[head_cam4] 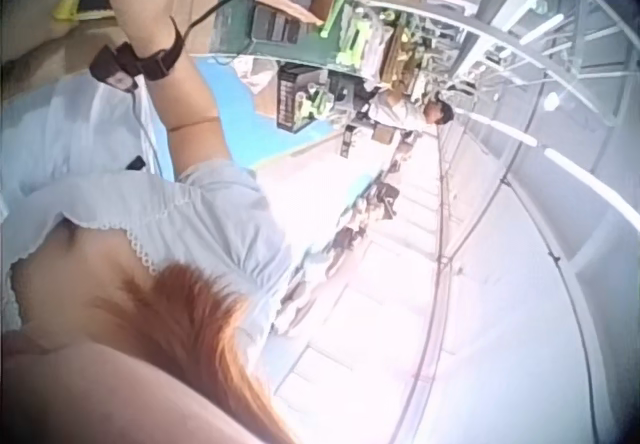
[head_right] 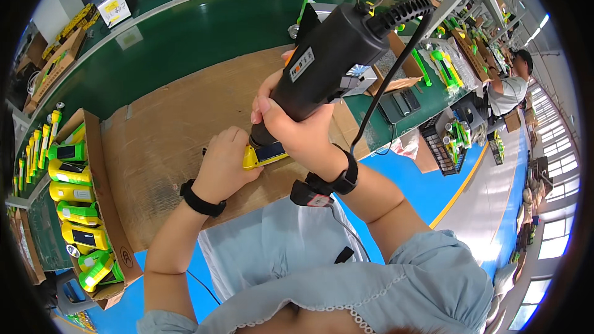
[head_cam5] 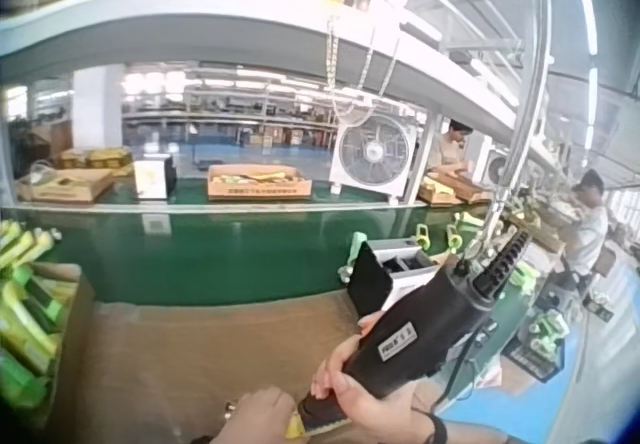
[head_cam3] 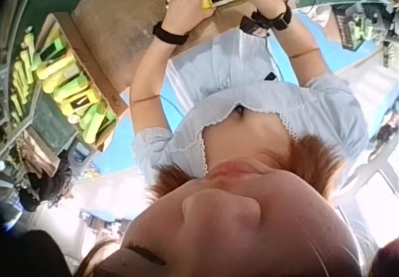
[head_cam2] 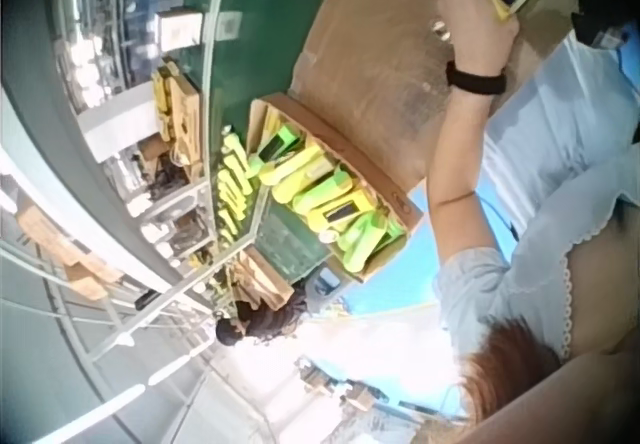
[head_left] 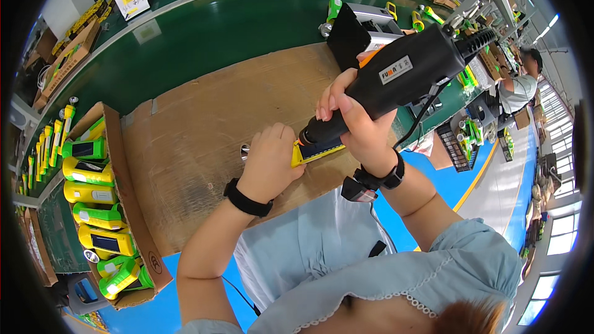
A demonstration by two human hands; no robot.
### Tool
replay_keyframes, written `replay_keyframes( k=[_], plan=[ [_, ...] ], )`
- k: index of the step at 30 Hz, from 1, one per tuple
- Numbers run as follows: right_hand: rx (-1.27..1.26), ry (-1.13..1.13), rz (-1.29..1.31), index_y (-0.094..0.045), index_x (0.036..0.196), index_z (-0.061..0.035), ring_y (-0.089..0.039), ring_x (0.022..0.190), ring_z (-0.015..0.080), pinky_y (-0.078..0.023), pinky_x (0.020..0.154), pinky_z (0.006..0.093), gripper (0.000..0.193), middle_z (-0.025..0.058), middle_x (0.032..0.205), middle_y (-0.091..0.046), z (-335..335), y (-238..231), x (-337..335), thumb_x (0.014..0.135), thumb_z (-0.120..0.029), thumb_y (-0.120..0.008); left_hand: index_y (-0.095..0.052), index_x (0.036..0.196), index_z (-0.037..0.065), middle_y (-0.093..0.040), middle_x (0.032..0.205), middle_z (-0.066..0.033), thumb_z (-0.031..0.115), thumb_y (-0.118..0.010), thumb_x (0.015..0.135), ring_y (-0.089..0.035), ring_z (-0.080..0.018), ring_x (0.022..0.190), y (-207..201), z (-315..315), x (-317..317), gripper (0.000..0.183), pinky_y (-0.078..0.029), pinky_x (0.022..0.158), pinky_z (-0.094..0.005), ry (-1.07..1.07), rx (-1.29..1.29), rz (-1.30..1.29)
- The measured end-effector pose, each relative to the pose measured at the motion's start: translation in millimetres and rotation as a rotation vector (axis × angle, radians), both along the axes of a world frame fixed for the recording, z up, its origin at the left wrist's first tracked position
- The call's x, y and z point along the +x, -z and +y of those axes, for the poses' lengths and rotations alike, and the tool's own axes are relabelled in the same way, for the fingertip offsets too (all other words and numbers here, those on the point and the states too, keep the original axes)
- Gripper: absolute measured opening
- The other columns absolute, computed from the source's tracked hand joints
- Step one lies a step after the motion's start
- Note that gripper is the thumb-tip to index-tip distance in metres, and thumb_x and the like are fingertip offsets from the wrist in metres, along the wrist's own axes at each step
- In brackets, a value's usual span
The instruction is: The worker uses a power screwdriver to assemble components of yellow and green hand-held flashlights.
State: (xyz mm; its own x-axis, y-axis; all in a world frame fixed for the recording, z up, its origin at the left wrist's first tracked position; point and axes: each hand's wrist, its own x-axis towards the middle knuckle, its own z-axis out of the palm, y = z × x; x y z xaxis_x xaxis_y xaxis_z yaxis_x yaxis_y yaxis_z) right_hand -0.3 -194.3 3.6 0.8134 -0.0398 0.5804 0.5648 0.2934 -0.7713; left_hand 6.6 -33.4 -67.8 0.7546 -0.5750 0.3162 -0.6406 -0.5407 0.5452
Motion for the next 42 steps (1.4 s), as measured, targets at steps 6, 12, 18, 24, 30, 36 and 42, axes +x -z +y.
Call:
replay_keyframes(
  k=[6, 12, 18, 24, 30, 36, 42],
  plan=[
    [-0.007, -0.034, 0.028, -0.028, 0.127, -0.0079, -0.054, 0.063, 0.0200, -0.047, 0.063, 0.0363, 0.054, 0.0094, 0.075, -0.049, 4, 6, 4, 0.083, -0.002, -0.057, -0.050, 0.092, 0.000, -0.052, 0.091, -0.0152, 0.017, -0.078, 0.060, -0.051, -0.0339, 0.088, 5, 1, 0, 0.045, -0.043, 0.076, -0.0413, 0.013, -0.029, 0.030],
    [-0.081, -0.094, 0.060, -0.028, 0.123, -0.0072, -0.055, 0.063, 0.0197, -0.048, 0.062, 0.0345, 0.053, 0.0094, 0.074, -0.050, 11, 8, 8, 0.081, 0.001, -0.058, -0.048, 0.101, -0.001, -0.052, 0.093, -0.0163, 0.018, -0.079, 0.060, -0.052, -0.0349, 0.088, 12, -2, -1, 0.055, -0.044, 0.076, -0.0412, -0.033, 0.043, 0.038],
    [-0.176, -0.167, 0.051, -0.031, 0.119, -0.0050, -0.055, 0.066, 0.0142, -0.047, 0.063, 0.0294, 0.049, 0.0068, 0.076, -0.054, 14, 6, 12, 0.078, 0.007, -0.055, -0.048, 0.090, 0.002, -0.050, 0.090, -0.0154, 0.018, -0.079, 0.056, -0.052, -0.0327, 0.085, 19, -4, 4, 0.049, -0.043, 0.074, -0.0404, -0.055, 0.032, 0.022],
    [-0.155, -0.125, 0.081, -0.036, 0.116, -0.0030, -0.057, 0.072, 0.0097, -0.047, 0.064, 0.0268, 0.050, 0.0037, 0.079, -0.057, 17, 12, 12, 0.074, 0.009, -0.059, -0.049, 0.090, 0.001, -0.050, 0.091, -0.0150, 0.018, -0.080, 0.054, -0.052, -0.0328, 0.085, 17, -3, 4, 0.051, -0.043, 0.075, -0.0407, -0.077, 0.056, -0.003],
    [-0.168, -0.132, 0.018, -0.030, 0.120, -0.0080, -0.055, 0.064, 0.0180, -0.047, 0.062, 0.0329, 0.048, 0.0085, 0.073, -0.051, 7, 9, 9, 0.080, 0.004, -0.055, -0.053, 0.104, 0.002, -0.050, 0.092, -0.0146, 0.019, -0.080, 0.058, -0.050, -0.0334, 0.088, 9, -3, 1, 0.055, -0.042, 0.075, -0.0419, -0.089, 0.062, -0.015],
    [0.265, 0.401, -0.254, -0.027, 0.132, 0.0032, -0.055, 0.058, 0.0207, -0.050, 0.056, 0.0364, 0.060, 0.0119, 0.073, -0.053, -71, -47, 4, 0.080, -0.004, -0.056, -0.054, 0.090, 0.004, -0.049, 0.091, -0.0141, 0.020, -0.079, 0.062, -0.049, -0.0327, 0.088, -4, 0, -6, 0.040, -0.042, 0.078, -0.0398, -0.077, 0.113, -0.013],
    [-0.011, 0.857, -0.342, -0.036, 0.124, 0.0027, -0.060, 0.061, 0.0204, -0.051, 0.060, 0.0342, 0.050, 0.0119, 0.075, -0.058, -144, -37, 34, 0.080, 0.004, -0.059, -0.056, 0.089, 0.004, -0.051, 0.090, -0.0134, 0.019, -0.079, 0.062, -0.050, -0.0321, 0.087, -6, -1, -5, 0.038, -0.043, 0.077, -0.0397, -0.070, 0.053, 0.025]
  ],
)
